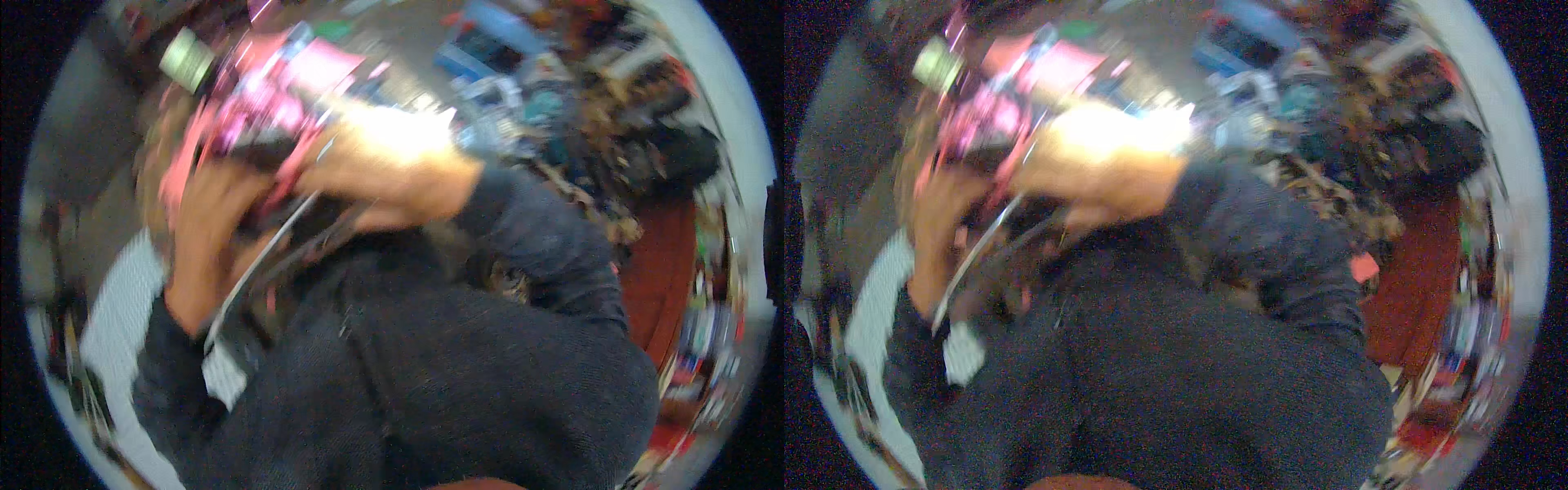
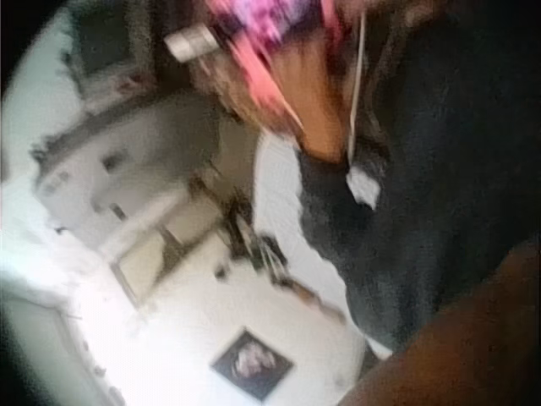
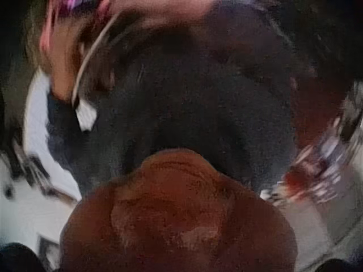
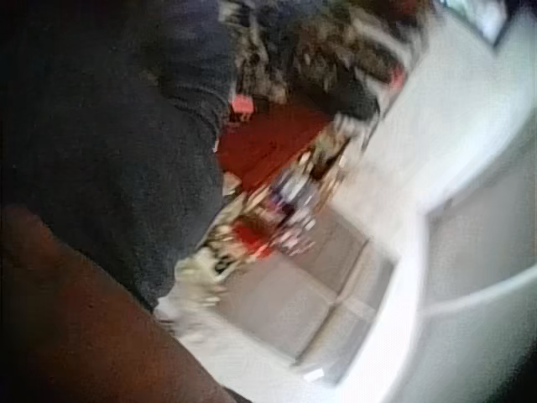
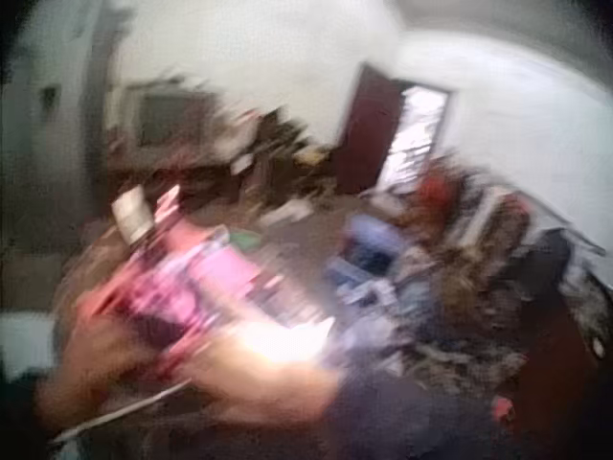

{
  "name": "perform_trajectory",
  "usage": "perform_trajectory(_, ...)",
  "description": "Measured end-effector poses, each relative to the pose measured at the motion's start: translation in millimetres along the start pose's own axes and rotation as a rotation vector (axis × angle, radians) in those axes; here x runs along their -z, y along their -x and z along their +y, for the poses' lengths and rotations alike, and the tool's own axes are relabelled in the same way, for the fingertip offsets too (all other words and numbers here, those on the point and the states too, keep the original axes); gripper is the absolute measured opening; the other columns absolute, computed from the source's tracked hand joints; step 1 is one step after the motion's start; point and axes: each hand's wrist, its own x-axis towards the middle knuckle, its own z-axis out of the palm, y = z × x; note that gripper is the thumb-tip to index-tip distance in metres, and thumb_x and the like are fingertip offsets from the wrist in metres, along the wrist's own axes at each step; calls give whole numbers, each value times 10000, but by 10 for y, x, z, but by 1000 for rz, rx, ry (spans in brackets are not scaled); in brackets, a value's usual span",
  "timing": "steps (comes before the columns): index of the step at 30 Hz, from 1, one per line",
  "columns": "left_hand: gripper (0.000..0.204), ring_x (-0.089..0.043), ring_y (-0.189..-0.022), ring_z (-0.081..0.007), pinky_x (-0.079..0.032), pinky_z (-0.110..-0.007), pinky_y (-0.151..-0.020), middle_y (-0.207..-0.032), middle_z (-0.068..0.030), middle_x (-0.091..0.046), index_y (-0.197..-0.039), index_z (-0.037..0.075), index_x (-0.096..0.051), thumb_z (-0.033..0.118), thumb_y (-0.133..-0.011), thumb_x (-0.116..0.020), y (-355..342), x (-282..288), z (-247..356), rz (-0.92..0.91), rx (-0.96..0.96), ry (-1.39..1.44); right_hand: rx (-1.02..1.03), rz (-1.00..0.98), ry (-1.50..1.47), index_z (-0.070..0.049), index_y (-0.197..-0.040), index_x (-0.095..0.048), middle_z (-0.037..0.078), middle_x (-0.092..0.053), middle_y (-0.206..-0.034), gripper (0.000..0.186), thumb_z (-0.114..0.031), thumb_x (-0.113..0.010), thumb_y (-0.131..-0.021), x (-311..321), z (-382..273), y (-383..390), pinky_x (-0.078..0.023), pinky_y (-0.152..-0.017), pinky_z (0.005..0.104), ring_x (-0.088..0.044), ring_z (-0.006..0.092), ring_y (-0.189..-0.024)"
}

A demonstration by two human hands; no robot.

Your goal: The person works on a cylindrical motor component, using pliers to pull and adjust red wires within the stator slots. They repeatedly reposition the component and use the pliers to manipulate individual wires, occasionally pausing to inspect the assembly.

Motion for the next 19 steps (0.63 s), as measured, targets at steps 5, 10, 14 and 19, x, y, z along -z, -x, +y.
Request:
perform_trajectory(5, 498, -591, -961, -371, -454, -475, -863, -976, -151, -623, -1082, 45, -670, 378, -749, -832, 60, 134, 481, -15, 85, -6, 69, 175, 61, -88, -1323, -588, 127, -632, -1228, 677, -324, -840, -741, -145, -410, -172, -460, -1063, 515, -601, 365, -1169)
perform_trajectory(10, 454, -571, -1009, -398, -455, -485, -887, -1007, -167, -608, -1085, 26, -658, 266, -742, -834, 243, 202, 836, -24, 226, -1, 71, 187, 14, -73, -1298, -587, 154, -609, -1201, 706, -273, -876, -686, -159, -627, -85, -477, -1004, 507, -582, 393, -1144)
perform_trajectory(14, 446, -571, -1019, -413, -466, -481, -915, -1039, -189, -597, -1106, 24, -652, 145, -711, -821, 267, 75, 835, -4, 268, -10, 67, 233, 34, -74, -1275, -598, 156, -604, -1178, 656, -271, -850, -703, -267, -544, -35, -493, -937, 503, -579, 398, -1112)
perform_trajectory(19, 470, -570, -1038, -414, -449, -502, -950, -1055, -187, -597, -1143, 41, -658, 146, -711, -813, 241, 77, 778, 53, 221, -94, 6, 77, 230, -154, -1332, -604, 94, -647, -1203, 685, -420, -852, -752, -110, -603, -35, -324, -1200, 501, -594, 336, -1230)
